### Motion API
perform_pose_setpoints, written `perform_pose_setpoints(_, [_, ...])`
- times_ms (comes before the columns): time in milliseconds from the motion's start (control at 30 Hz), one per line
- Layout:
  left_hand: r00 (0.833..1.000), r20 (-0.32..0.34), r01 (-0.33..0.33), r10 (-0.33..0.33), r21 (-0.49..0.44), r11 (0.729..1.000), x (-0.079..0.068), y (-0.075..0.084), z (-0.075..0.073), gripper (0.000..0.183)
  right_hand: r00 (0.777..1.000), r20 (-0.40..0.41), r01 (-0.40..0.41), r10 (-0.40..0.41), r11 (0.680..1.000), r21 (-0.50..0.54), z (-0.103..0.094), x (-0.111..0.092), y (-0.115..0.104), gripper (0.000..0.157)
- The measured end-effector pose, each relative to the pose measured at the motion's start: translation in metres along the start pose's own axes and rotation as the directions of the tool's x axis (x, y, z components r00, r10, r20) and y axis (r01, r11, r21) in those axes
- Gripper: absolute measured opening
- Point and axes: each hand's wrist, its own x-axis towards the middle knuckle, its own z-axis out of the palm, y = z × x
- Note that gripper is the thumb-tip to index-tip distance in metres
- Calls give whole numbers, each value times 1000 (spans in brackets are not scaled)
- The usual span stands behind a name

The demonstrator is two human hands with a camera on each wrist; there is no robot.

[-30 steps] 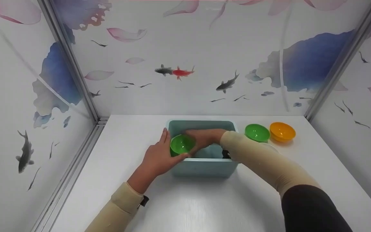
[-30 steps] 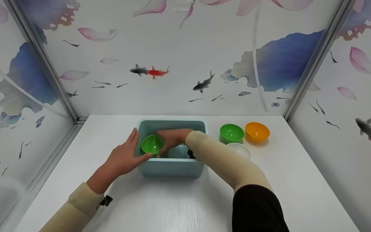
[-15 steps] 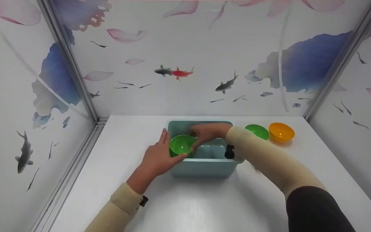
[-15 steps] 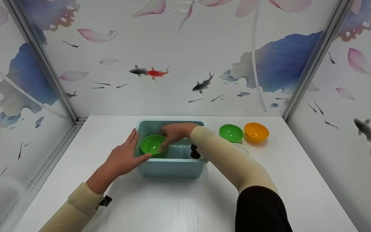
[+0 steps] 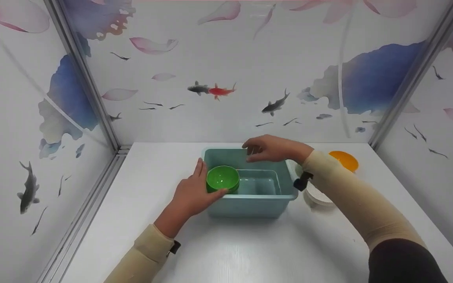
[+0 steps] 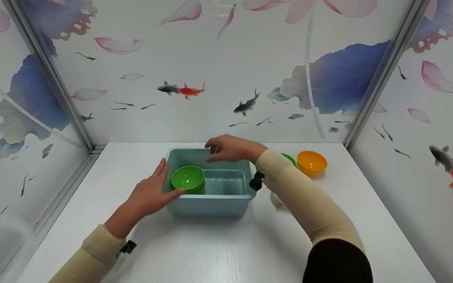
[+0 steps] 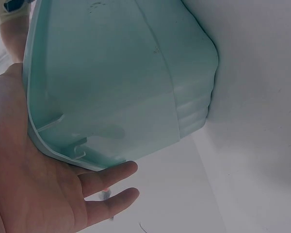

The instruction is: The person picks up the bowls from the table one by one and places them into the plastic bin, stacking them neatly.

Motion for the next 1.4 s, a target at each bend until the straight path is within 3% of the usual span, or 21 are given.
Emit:
perform_pose_setpoints(167, [1000,-20,0,0,-1,1000,1,-2,0,123,995,-97,13,-6,997,71,-7,-31,7,48])
perform_pose_setpoints(333, [999,-33,-10,10,0,1000,1,-3,2,122,982,-191,18,1,995,98,-2,-67,20,42])
perform_pose_setpoints(600, [1000,-28,-12,12,-3,1000,-3,-3,2,122,934,-341,-46,102,985,166,16,-134,50,35])
perform_pose_setpoints(767, [1000,-26,-14,14,13,1000,-2,-2,-2,124,895,-424,-86,142,985,150,28,-168,67,35])
perform_pose_setpoints(1133, [999,-34,-25,26,12,1000,-1,-1,-2,124,810,-535,-188,241,970,153,56,-209,96,42])
perform_pose_setpoints(1400, [999,-39,-26,26,9,1000,-1,-1,2,123,788,-540,-220,296,954,202,74,-228,112,42])
